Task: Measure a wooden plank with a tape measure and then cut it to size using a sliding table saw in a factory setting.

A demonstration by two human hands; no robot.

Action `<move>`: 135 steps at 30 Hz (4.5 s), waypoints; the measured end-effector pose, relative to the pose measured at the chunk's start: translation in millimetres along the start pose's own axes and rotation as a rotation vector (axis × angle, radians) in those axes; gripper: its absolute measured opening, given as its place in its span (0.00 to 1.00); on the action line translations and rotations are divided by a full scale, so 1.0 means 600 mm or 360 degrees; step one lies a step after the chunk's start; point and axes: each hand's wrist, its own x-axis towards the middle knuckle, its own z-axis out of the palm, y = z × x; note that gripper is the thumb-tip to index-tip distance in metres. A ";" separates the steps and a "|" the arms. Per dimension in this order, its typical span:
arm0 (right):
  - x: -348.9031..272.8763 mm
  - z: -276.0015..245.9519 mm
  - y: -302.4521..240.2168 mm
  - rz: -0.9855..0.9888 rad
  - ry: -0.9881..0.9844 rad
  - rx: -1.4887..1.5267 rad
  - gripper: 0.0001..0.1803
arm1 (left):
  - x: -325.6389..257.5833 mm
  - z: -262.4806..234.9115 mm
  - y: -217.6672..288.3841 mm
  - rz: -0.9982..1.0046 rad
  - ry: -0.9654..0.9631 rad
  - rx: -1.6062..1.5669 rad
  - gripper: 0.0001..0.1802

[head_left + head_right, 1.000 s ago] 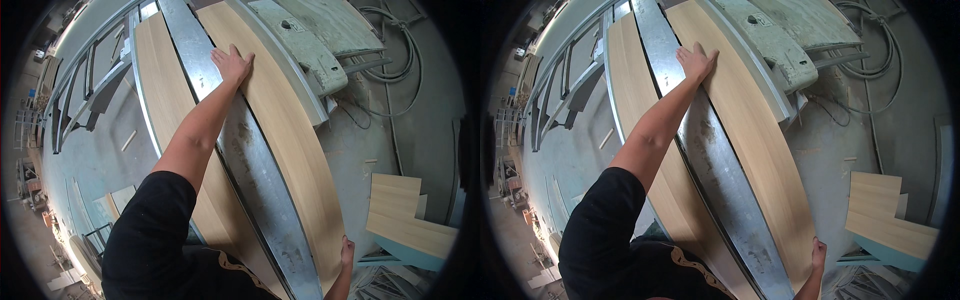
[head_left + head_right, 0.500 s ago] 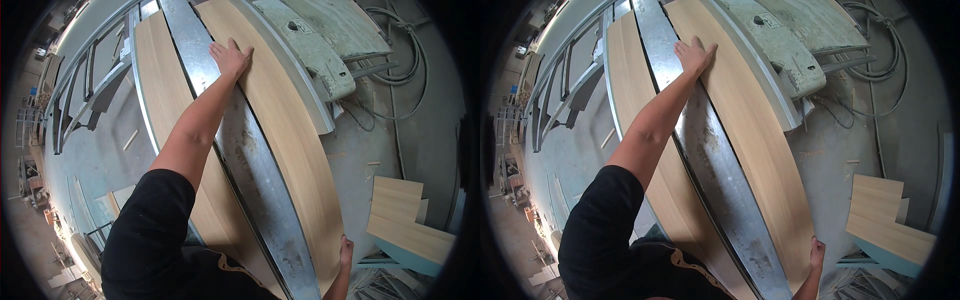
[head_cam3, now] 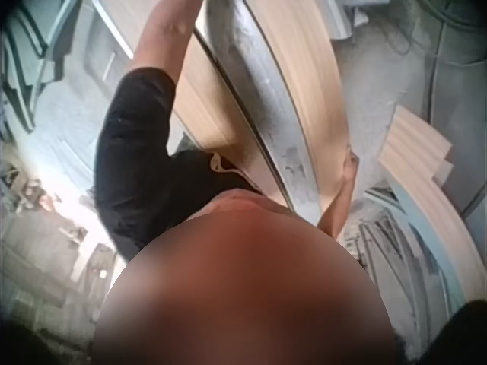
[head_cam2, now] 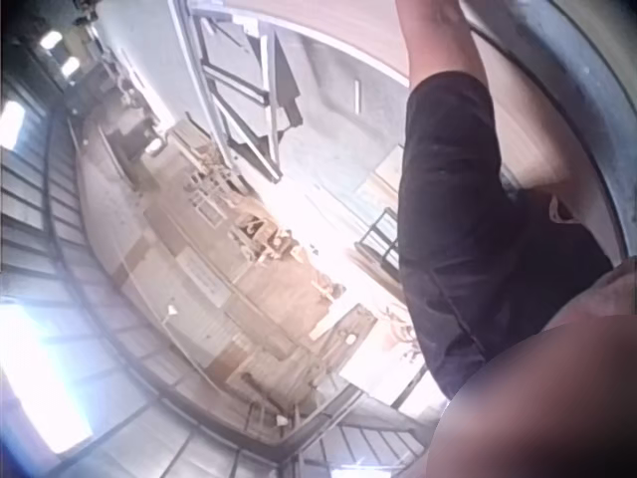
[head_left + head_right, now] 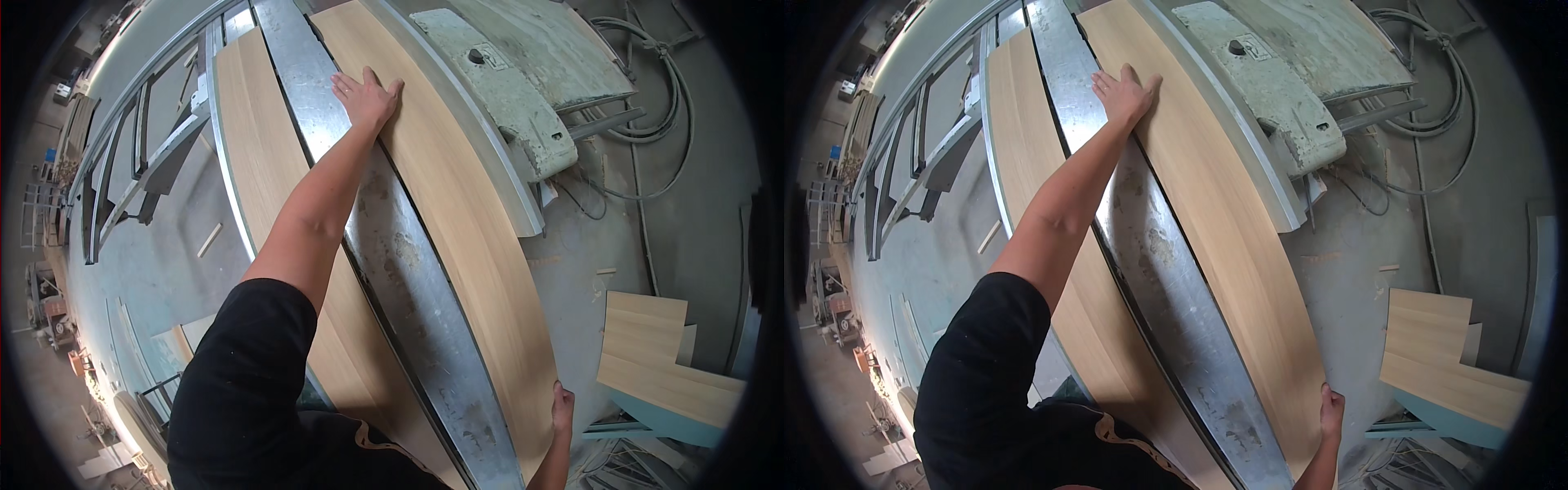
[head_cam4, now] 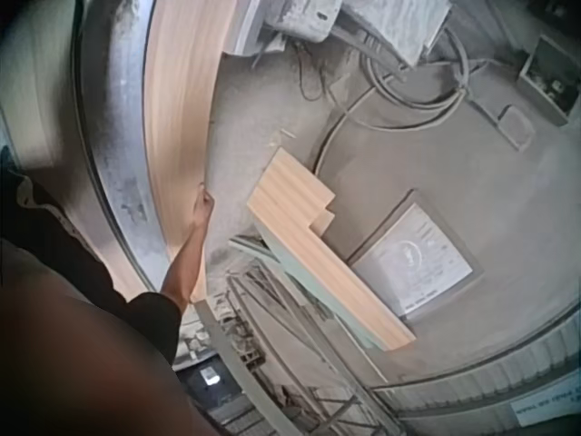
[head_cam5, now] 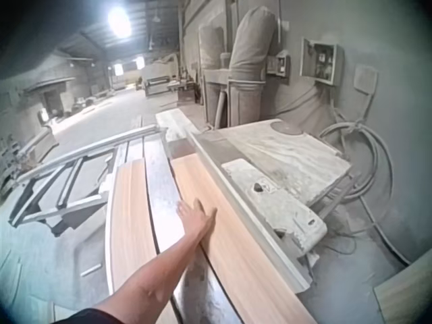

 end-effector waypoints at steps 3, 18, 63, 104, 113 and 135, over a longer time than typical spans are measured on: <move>0.007 0.006 -0.005 0.0041 0.0026 -0.0025 0.32 | 0.014 0.003 -0.005 0.0020 0.0024 0.0042 0.45; 0.029 0.039 -0.059 0.0086 0.0056 -0.0032 0.33 | 0.061 0.001 -0.014 0.0004 0.0014 0.0235 0.43; 0.098 0.105 -0.178 0.0181 0.0080 -0.0269 0.40 | -0.060 -0.007 0.024 0.0237 -0.0103 0.0154 0.43; 0.172 0.166 -0.254 0.0108 0.0164 -0.0454 0.47 | -0.158 -0.027 0.056 0.0242 -0.0056 0.0126 0.42; 0.177 0.182 -0.296 0.0044 0.0073 -0.0308 0.47 | -0.126 -0.020 0.044 0.0234 -0.0052 0.0086 0.42; 0.196 0.199 -0.349 -0.0048 -0.0119 -0.0113 0.40 | -0.039 -0.004 -0.002 0.0232 -0.0051 0.0218 0.40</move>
